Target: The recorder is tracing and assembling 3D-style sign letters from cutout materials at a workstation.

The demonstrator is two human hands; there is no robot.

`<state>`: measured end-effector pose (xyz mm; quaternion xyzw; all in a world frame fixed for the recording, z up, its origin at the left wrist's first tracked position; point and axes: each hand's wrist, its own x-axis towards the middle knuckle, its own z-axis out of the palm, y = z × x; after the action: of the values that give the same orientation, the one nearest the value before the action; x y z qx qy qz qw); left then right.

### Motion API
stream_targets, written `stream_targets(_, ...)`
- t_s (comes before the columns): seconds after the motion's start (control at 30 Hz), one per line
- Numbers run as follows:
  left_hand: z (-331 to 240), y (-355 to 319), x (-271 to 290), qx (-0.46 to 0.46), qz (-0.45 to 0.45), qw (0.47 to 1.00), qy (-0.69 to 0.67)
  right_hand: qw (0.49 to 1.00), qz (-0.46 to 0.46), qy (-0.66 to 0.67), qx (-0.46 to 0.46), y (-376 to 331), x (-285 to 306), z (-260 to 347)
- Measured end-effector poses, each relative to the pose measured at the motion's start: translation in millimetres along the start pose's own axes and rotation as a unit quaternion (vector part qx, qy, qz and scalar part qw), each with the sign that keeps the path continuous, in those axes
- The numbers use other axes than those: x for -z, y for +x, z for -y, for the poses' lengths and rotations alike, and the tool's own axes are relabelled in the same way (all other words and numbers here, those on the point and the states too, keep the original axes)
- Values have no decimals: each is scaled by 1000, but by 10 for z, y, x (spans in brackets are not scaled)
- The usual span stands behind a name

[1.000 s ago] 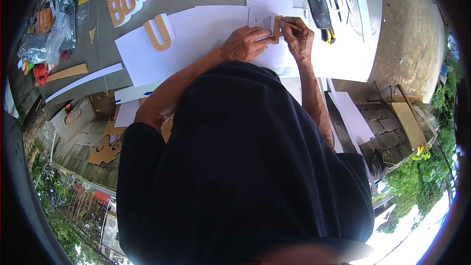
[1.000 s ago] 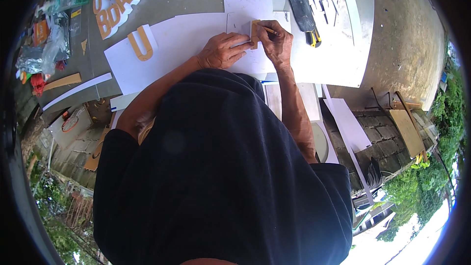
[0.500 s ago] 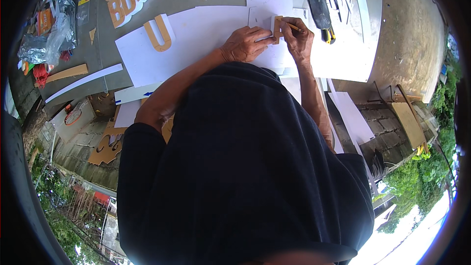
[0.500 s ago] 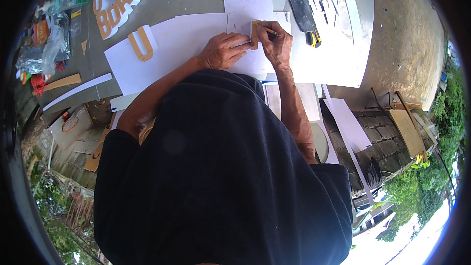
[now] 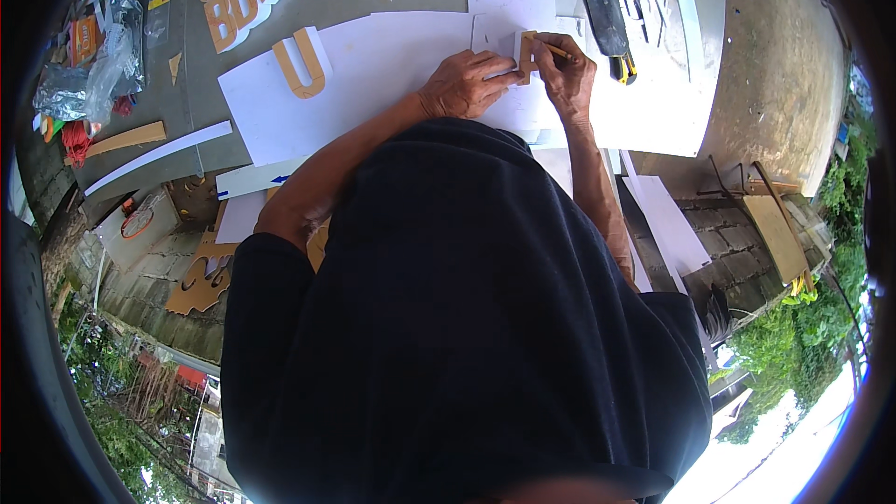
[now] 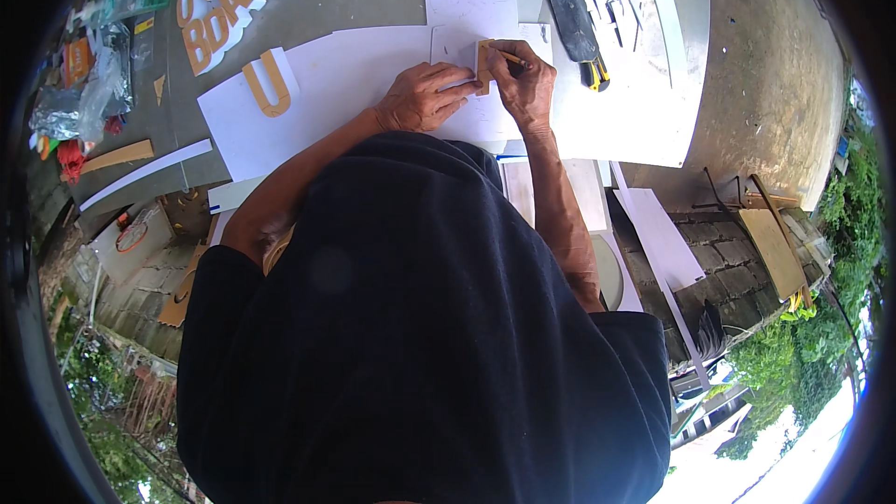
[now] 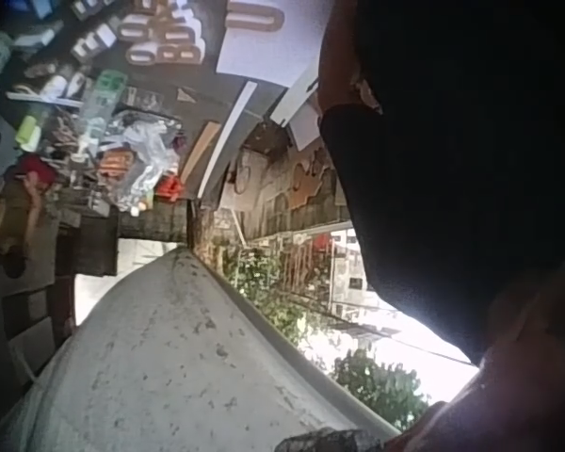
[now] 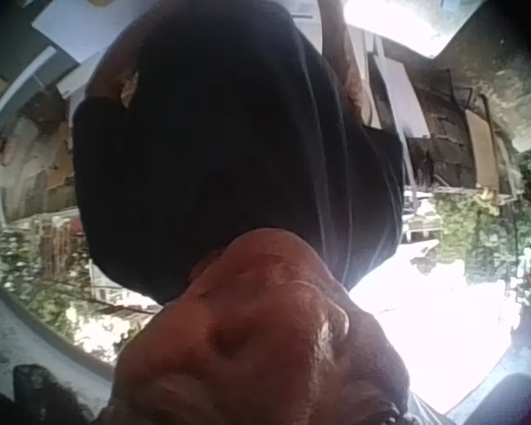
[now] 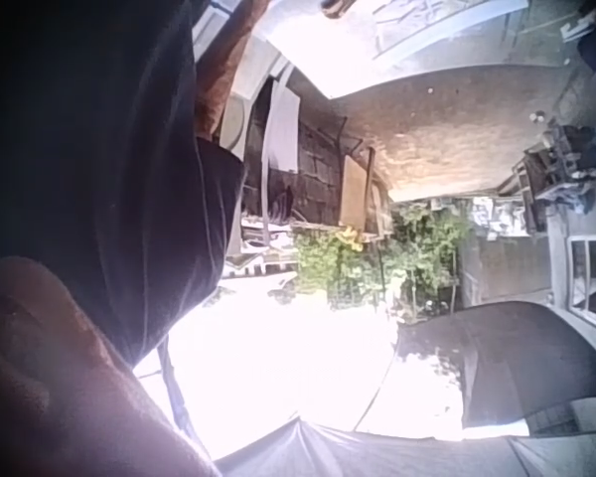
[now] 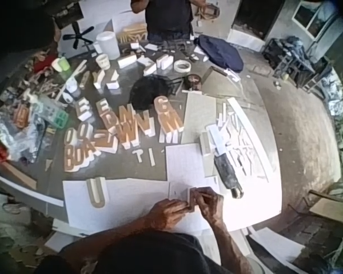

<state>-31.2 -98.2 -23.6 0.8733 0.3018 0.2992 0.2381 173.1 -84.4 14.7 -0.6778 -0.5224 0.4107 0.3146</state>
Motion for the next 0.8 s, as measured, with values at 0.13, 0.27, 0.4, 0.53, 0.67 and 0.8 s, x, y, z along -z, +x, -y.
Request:
stream_targets(0.13, 0, 7, -7, 6, 1, 1000, -5, 999, -12, -13, 33, 0, 2, -16)
stream_targets(0.27, 4, -27, 10, 1, 9, 1000, 7, 991, -11, 130, 2, -66, 74, -105)
stream_targets(0.4, -24, -22, 81, 30, 5, 1000, -7, 991, -59, 120, 12, -207, 158, -156)
stream_targets(0.53, 99, -33, 207, 170, -26, 985, 13, 996, -86, 23, 9, -412, 147, -267)
stream_targets(0.67, 152, 50, 279, 246, 44, 967, 58, 994, -112, -3, 13, -560, 73, -343)
stream_targets(0.8, 122, 138, 266, 252, 94, 958, 99, 997, -77, -26, 9, -611, 38, -296)
